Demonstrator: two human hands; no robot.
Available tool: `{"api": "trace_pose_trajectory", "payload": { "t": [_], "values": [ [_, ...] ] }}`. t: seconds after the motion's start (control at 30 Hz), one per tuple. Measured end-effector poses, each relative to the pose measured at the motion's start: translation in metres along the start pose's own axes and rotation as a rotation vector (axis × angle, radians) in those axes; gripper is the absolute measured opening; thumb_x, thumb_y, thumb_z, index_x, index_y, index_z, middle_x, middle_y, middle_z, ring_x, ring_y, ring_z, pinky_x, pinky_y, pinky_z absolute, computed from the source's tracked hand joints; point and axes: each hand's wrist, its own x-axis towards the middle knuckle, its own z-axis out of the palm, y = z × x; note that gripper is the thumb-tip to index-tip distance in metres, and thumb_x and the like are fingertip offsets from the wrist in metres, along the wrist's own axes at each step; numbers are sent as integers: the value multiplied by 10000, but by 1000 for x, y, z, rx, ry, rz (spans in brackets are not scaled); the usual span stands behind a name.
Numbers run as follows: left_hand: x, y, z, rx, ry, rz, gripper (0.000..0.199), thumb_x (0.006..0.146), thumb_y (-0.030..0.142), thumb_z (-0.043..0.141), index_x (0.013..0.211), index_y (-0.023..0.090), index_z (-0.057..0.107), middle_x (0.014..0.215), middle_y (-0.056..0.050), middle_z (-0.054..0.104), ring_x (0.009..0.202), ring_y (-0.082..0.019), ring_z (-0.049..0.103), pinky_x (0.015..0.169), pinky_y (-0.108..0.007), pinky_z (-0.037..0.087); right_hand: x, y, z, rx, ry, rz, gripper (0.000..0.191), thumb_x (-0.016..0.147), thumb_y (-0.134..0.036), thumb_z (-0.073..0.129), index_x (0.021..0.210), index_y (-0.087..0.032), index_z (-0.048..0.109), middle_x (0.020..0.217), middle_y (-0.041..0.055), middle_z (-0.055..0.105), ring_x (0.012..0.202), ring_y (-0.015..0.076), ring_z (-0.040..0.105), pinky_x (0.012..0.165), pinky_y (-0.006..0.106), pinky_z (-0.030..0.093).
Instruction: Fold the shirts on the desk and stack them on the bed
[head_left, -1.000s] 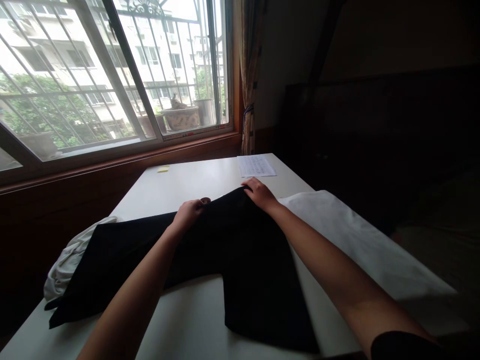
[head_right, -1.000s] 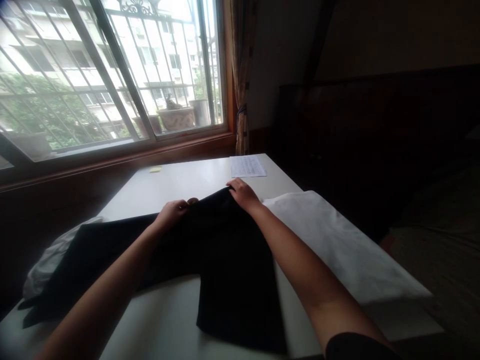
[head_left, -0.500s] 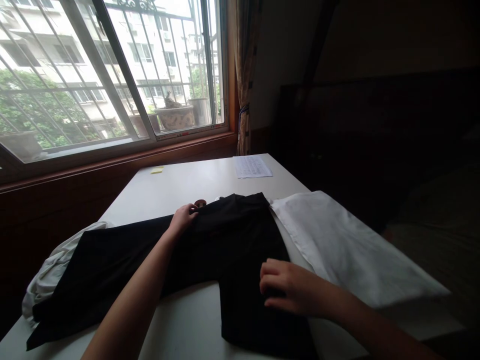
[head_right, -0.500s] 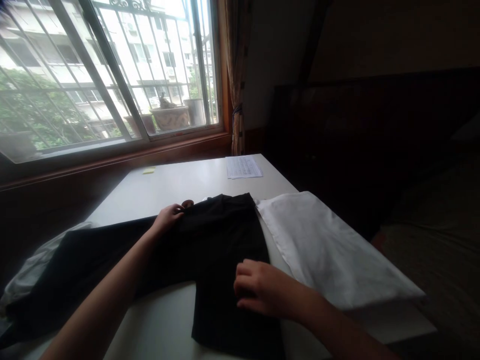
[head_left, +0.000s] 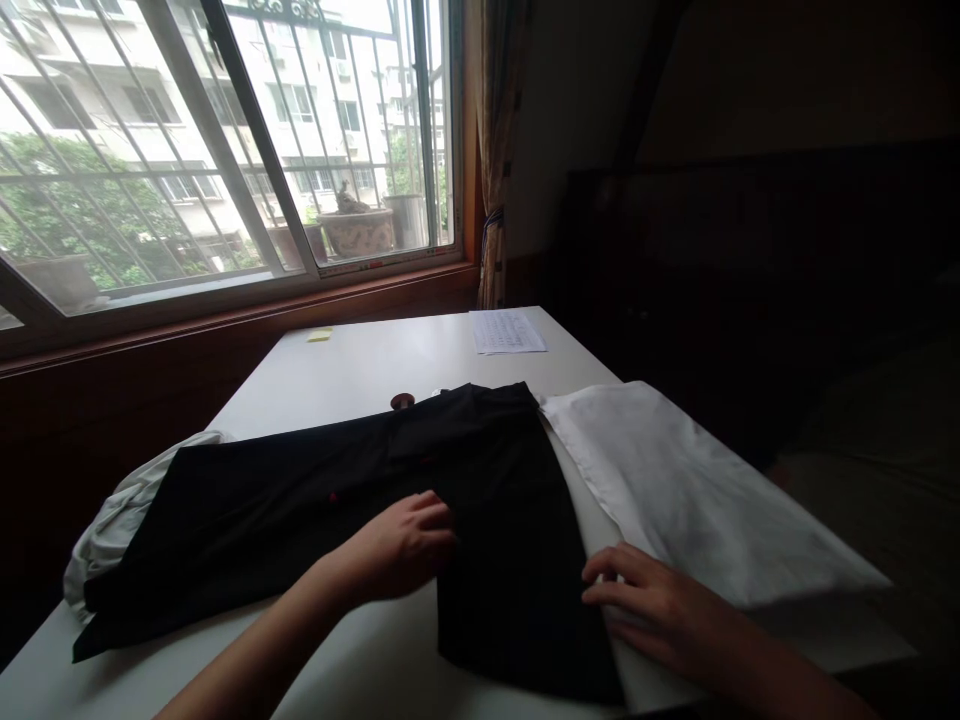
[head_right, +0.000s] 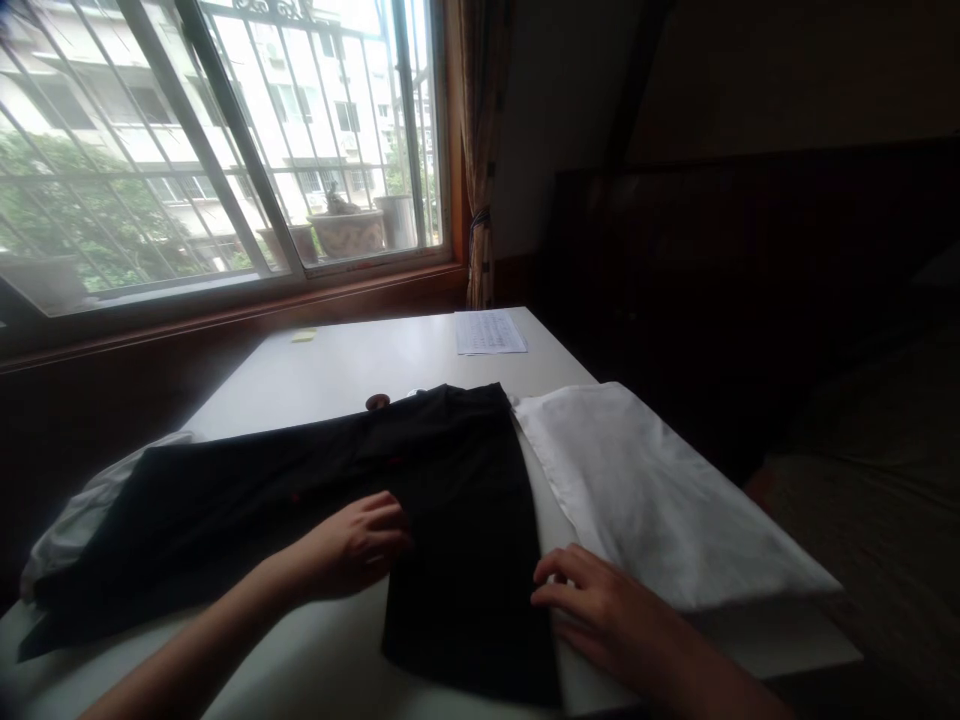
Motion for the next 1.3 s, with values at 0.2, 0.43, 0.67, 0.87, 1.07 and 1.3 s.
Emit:
{"api": "trace_pose_trajectory", "payload": {
  "t": [0.2, 0.43, 0.67, 0.87, 1.07, 1.3],
  "values": [
    [-31, 55, 18, -42, -132, -30, 405, 857, 506, 778, 1196, 309, 677, 1168, -35, 675, 1063, -257, 611, 1000, -447, 488, 3, 0, 8, 11, -12, -101, 153, 919, -157, 672, 978, -257, 772, 1147, 76, 681, 1002, 214, 671, 817, 308, 566],
    [-40, 73, 23, 0, -118, -139, 517, 830, 521, 799, 1274, 315, 631, 1167, -35, 659, 1074, -259, 590, 996, -430, 479, 10, -2, 1, 183, 53, -114, 54, 957, -220, 665, 964, -235, 717, 1079, 74, 689, 1032, 211, 654, 903, 341, 563],
    [-26, 87, 40, 149, -90, -252, 456, 866, 479, 750, 1216, 228, 600, 1111, -57, 670, 1014, -256, 606, 941, -436, 490, 36, -13, -20, 417, 144, -104, 42, 977, -246, 651, 1002, -248, 684, 1085, 67, 689, 1068, 222, 657, 955, 381, 555],
    [-19, 84, 59, 287, 11, -269, 231, 800, 187, 707, 984, 232, 574, 929, -8, 658, 821, -227, 587, 726, -375, 472, 54, -17, -22, 642, 137, -65, 58, 995, -267, 617, 1025, -227, 645, 1180, 100, 707, 1128, 251, 681, 908, 394, 584],
    [-21, 85, 48, 347, 234, -178, 229, 756, 30, 594, 850, 227, 526, 777, 6, 580, 674, -193, 496, 632, -357, 400, 37, -22, -25, 557, 55, -27, 151, 939, -153, 612, 1058, -240, 640, 1200, 86, 708, 1160, 248, 678, 1027, 422, 552],
    [-17, 91, 40, 349, 297, -100, 203, 786, 19, 570, 849, 210, 544, 754, -1, 569, 662, -188, 481, 619, -351, 382, 12, -20, -7, 263, 13, -91, 462, 954, -90, 529, 1346, -313, 630, 1485, 90, 560, 1369, 238, 568, 1101, 369, 530]
  ]
}}
